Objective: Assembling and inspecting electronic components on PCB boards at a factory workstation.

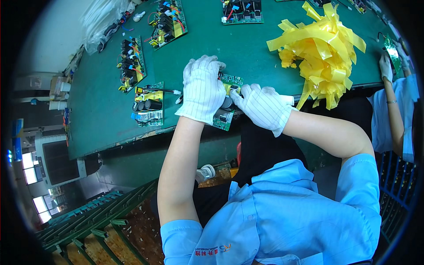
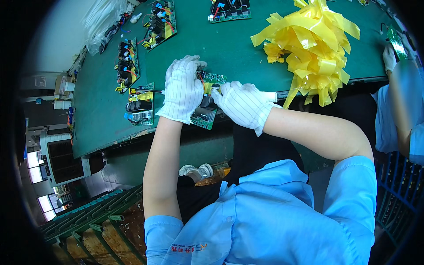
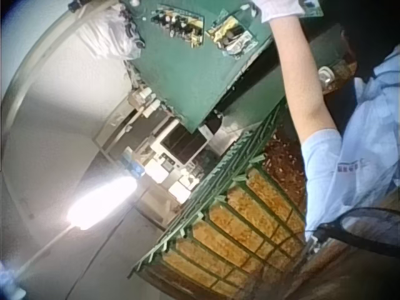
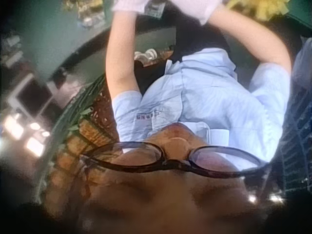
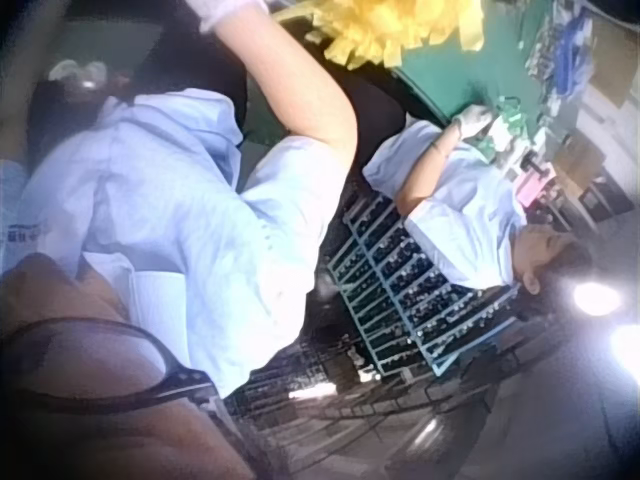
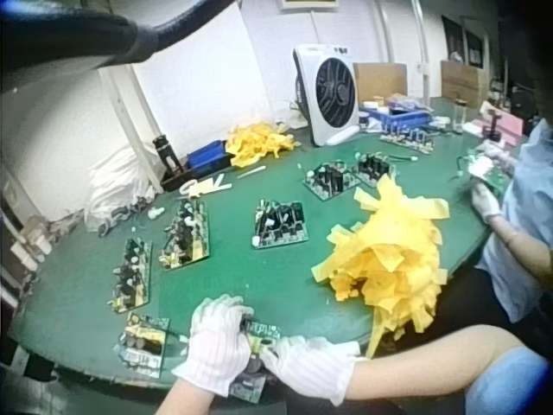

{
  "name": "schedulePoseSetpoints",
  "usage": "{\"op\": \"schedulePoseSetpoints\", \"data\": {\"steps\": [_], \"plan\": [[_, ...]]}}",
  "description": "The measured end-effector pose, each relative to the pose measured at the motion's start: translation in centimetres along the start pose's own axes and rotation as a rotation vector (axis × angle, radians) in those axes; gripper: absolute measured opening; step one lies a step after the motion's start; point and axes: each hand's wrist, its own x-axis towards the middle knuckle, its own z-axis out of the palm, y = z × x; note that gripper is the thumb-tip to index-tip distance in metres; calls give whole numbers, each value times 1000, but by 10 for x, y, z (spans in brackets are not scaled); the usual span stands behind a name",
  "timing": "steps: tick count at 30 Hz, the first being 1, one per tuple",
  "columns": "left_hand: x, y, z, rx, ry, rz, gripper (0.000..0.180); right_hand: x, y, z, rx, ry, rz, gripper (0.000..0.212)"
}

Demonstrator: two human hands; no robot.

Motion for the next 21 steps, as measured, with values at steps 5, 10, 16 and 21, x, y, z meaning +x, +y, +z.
{"op": "schedulePoseSetpoints", "data": {"steps": [5,10,16,21], "plan": [[-3,14,-5,190,8,-47,32,2,3,4,23,-36,-8,43],[-8,22,-3,295,-35,-246,45,5,6,-6,129,-78,17,43],[-4,26,-4,351,-4,-259,49,15,-1,-16,175,-10,73,28],[-10,25,-2,277,114,-240,56,32,5,-30,249,42,18,24]]}}
